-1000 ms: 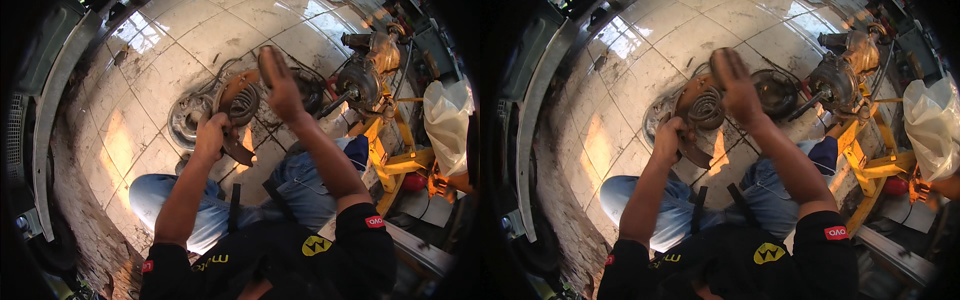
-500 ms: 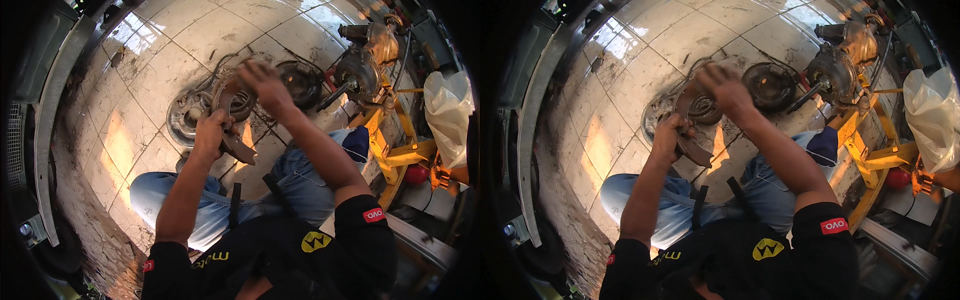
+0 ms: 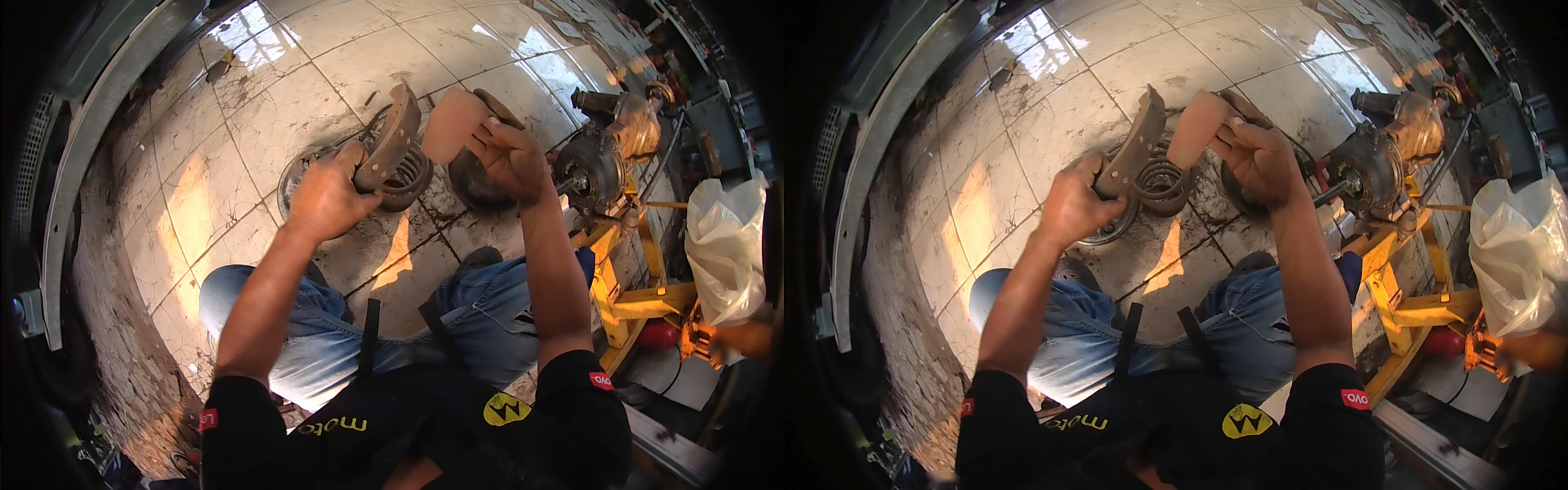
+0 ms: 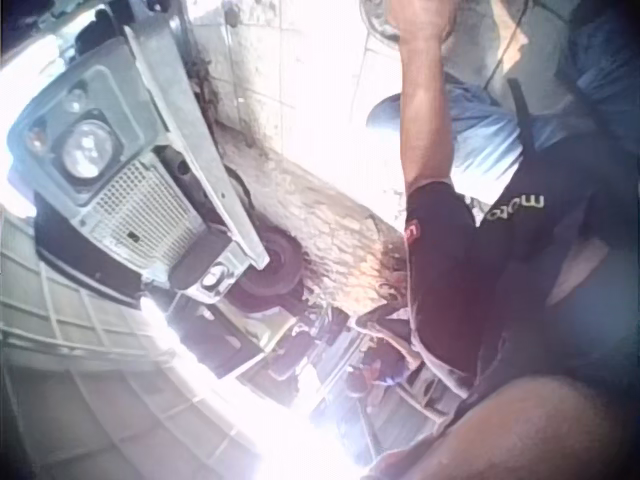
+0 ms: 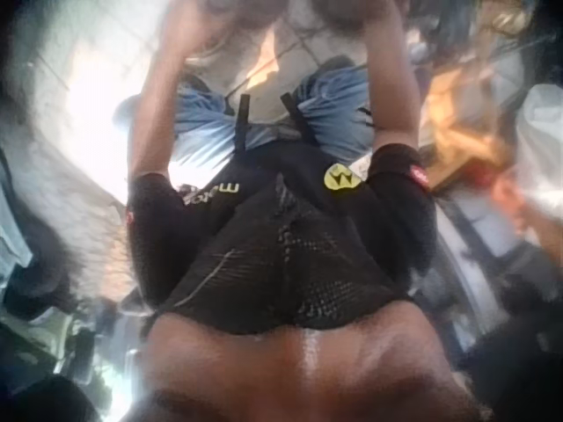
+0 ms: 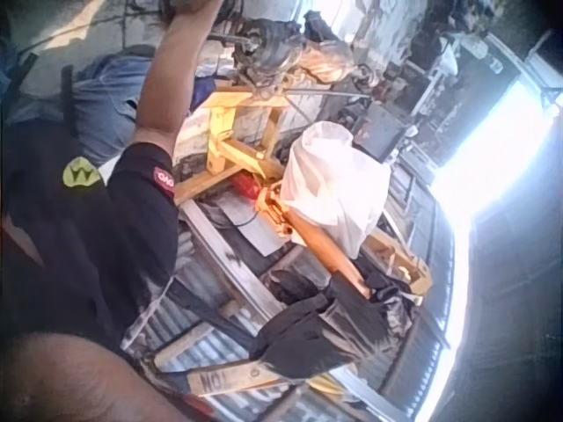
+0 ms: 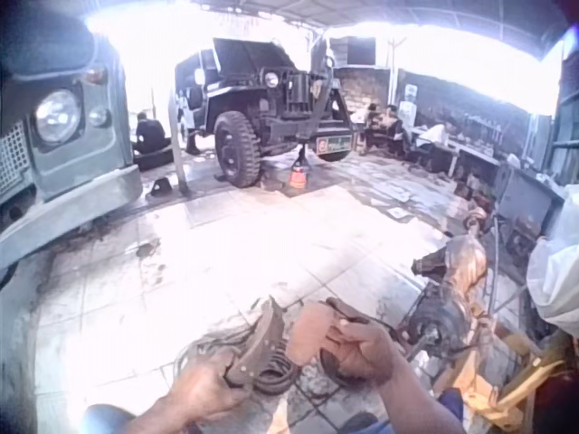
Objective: The person sits on the floor of a workshop and scrubs a curved brake shoe with a sanding block. They repeatedly rub the surface to remove rust and debris, turning the part over to clean different areas. The person also handles a metal spring and other brake components during the process.
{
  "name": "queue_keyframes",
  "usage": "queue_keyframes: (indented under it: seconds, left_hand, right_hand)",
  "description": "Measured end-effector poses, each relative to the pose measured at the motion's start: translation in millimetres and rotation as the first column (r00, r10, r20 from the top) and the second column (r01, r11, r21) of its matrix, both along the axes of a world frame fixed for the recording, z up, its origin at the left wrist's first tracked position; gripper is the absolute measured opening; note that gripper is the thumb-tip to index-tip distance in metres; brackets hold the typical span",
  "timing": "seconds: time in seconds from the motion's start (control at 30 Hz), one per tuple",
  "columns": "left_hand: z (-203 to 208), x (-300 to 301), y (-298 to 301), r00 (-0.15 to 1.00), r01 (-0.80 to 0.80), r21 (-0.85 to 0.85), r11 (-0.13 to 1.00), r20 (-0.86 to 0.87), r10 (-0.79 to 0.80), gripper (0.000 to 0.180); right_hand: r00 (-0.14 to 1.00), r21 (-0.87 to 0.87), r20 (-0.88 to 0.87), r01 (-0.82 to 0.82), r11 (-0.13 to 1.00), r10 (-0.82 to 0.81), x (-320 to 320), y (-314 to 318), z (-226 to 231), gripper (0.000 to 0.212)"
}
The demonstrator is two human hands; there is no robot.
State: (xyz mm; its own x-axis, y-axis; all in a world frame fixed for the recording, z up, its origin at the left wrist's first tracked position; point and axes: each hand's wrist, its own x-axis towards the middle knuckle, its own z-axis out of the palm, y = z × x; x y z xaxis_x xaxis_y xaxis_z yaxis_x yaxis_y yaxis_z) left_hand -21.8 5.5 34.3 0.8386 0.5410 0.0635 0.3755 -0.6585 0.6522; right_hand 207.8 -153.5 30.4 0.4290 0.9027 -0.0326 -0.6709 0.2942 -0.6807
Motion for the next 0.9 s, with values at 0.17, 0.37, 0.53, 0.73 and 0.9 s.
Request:
queue_keyframes:
  seconds: [0.17, 0.37, 0.53, 0.73, 0.9]
  left_hand:
    - [28, -2, 5, 0.949, 0.118, 0.266, 0.957, -0.315, -0.030, 0.047]
    - [-2, -12, 26, 0.991, -0.042, 0.139, 0.989, -0.120, 0.059, 0.042]
    - [-6, -28, 48, 0.980, -0.197, 0.124, 0.972, -0.014, 0.200, 0.048]
    - [13, -39, 78, 0.916, -0.372, -0.160, 0.914, 0.098, 0.390, 0.040]
    - [11, -59, 98, 0.840, -0.331, -0.493, 0.805, 0.235, 0.489, 0.032]
  right_hand:
    - [0.994, -0.013, 0.063, 0.096, 0.995, -0.095, -22, 10, -9, 0.043]
    - [0.900, -0.469, 0.416, 0.334, 0.818, -0.129, -16, 9, -81, 0.039]
    - [-0.060, -0.023, 0.997, 0.422, 0.906, 0.054, -59, 13, -99, 0.039]
    - [-0.179, -0.318, 0.935, -0.049, 0.947, 0.305, -97, 32, -115, 0.041]
    - [-0.292, -0.861, 0.447, 0.115, 0.495, 0.845, -129, 35, -216, 0.038]
